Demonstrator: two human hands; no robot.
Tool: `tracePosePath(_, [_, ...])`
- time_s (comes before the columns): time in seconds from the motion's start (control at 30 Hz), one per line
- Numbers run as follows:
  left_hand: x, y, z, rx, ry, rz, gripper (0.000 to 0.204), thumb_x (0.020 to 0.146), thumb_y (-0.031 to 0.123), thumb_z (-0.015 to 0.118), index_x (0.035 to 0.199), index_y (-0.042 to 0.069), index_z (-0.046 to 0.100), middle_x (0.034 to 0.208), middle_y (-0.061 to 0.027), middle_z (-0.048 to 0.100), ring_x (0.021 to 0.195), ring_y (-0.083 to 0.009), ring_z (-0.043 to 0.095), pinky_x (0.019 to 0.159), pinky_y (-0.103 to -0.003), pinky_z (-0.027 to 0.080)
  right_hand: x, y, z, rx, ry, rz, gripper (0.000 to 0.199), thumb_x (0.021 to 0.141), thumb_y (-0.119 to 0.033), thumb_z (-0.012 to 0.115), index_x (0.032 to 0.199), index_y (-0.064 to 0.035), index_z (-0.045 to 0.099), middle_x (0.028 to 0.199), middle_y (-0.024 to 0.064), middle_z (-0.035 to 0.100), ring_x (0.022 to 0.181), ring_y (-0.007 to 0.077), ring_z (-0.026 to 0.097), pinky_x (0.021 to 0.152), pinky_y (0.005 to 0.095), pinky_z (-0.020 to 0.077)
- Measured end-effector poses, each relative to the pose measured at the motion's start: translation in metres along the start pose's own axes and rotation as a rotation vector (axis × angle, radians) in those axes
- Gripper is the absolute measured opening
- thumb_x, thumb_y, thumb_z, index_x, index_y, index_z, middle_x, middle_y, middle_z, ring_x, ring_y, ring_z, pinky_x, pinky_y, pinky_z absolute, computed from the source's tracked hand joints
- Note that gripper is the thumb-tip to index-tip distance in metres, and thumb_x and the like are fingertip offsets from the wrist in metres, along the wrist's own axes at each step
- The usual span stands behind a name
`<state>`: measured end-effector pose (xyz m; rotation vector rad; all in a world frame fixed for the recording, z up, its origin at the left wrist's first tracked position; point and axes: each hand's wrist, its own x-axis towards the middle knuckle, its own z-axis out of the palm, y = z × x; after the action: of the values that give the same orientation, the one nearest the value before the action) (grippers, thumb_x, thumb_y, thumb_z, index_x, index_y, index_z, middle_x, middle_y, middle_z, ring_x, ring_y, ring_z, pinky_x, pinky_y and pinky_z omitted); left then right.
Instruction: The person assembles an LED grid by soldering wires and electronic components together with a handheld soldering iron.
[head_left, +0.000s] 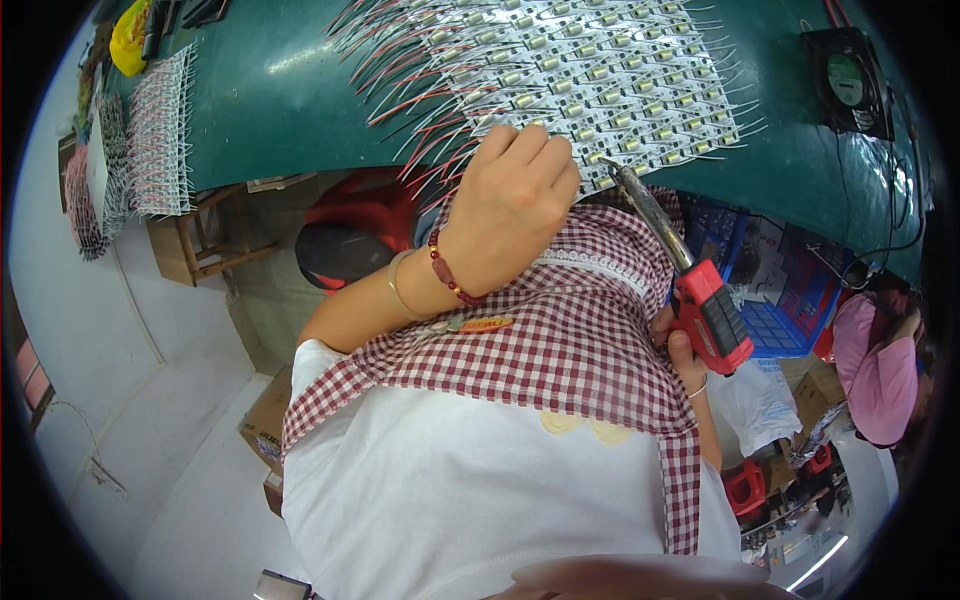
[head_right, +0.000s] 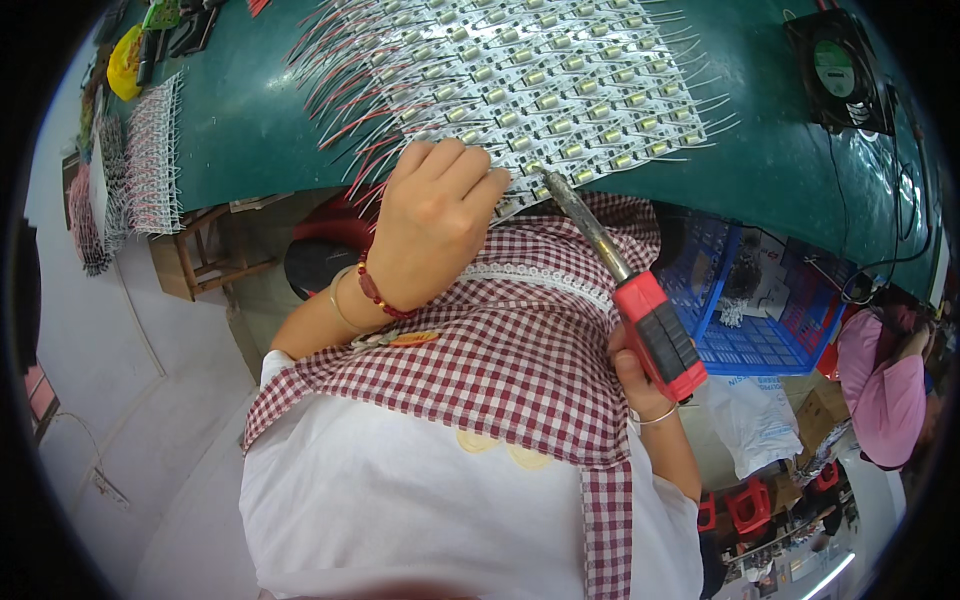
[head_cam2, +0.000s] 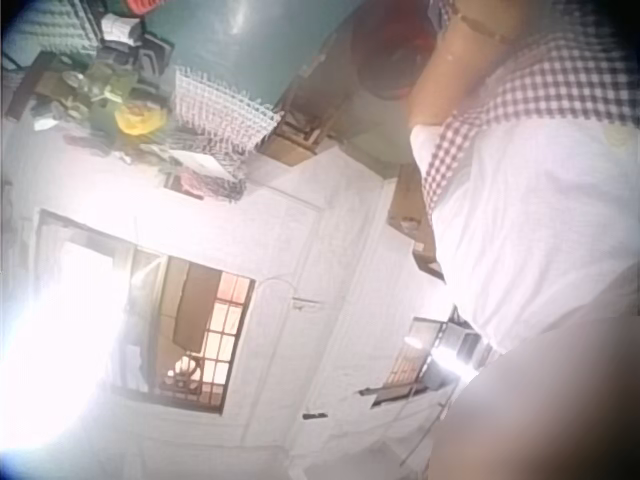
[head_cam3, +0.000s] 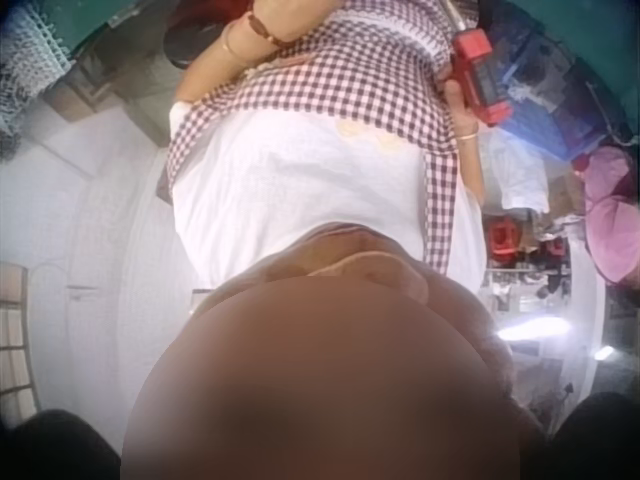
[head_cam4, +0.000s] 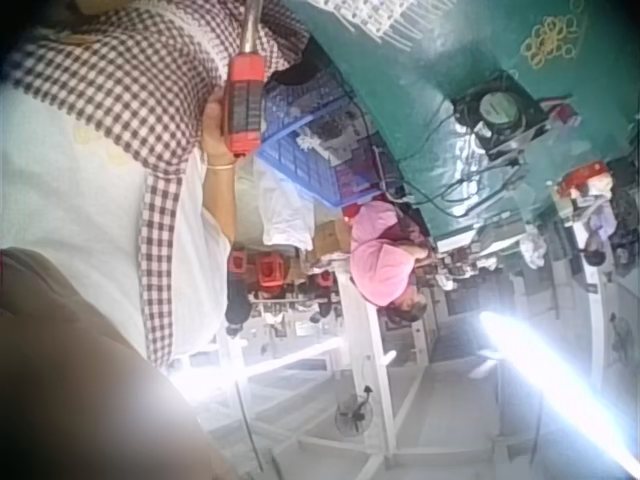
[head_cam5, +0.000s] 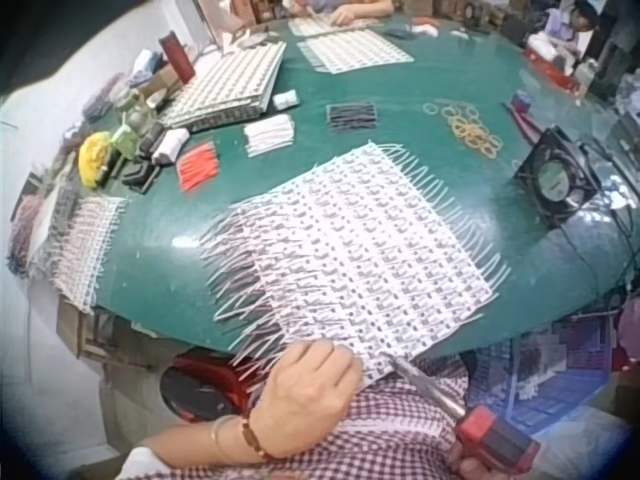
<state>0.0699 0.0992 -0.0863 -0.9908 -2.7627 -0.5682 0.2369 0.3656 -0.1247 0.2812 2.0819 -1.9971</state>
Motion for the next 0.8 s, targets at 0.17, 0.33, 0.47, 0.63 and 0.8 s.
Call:
tracePosePath(0.17, [0.001,-0.002,-0.004,-0.011,0.049,0.034,0.017,0.064,0.003,0.061,0.081,0.004,0.063,0.074,-0.0045,0.051,0.076,-0.0211,0.053,0.070,-0.034,0.041,-0.002,0.003,-0.002,0.033,0.014,-0.008,0.036,0.083,-0.035,0.067,0.098,-0.0018,0.062,0.078,0.0006,0.058,0.072,0.0125,0.055,0.066,0.0275,0.0442])
tracePosePath(0.33, [-0.007,0.008,-0.006,-0.099,0.060,0.079,0.022,0.064,0.001,0.061,0.085,0.002,0.065,0.074,-0.0054,0.049,0.076,-0.0225,0.052,0.068,-0.035,0.041,0.001,-0.007,0.003,0.078,0.033,-0.018,0.033,0.082,-0.035,0.067,0.085,-0.0027,0.062,0.069,0.0019,0.058,0.061,0.0138,0.055,0.058,0.0271,0.0429])
tracePosePath(0.47, [-0.011,0.007,0.006,-0.121,0.035,0.050,0.021,0.063,0.000,0.062,0.085,0.002,0.064,0.076,-0.0059,0.050,0.076,-0.0224,0.051,0.067,-0.035,0.040,-0.002,0.003,-0.009,-0.153,-0.012,-0.073,0.031,0.081,-0.034,0.067,0.077,-0.0037,0.062,0.066,0.0040,0.059,0.059,0.0181,0.056,0.057,0.0298,0.0438])
tracePosePath(0.63, [-0.010,0.006,0.009,-0.113,0.068,0.057,0.021,0.064,-0.001,0.061,0.085,0.002,0.063,0.075,-0.0061,0.048,0.074,-0.0228,0.049,0.066,-0.035,0.040,-0.001,0.007,-0.010,-0.161,-0.057,-0.051,0.027,0.079,-0.030,0.067,0.076,-0.0045,0.062,0.067,0.0052,0.061,0.059,0.0206,0.057,0.058,0.0323,0.0451])
tracePosePath(0.8, [-0.009,0.006,0.009,-0.126,0.059,0.063,0.021,0.064,-0.001,0.060,0.085,0.001,0.062,0.076,-0.0065,0.048,0.074,-0.0233,0.050,0.066,-0.035,0.040,-0.011,0.037,-0.010,-0.302,0.033,-0.188,0.022,0.077,-0.025,0.067,0.077,-0.0038,0.062,0.069,0.0067,0.061,0.060,0.0204,0.058,0.056,0.0313,0.0452])
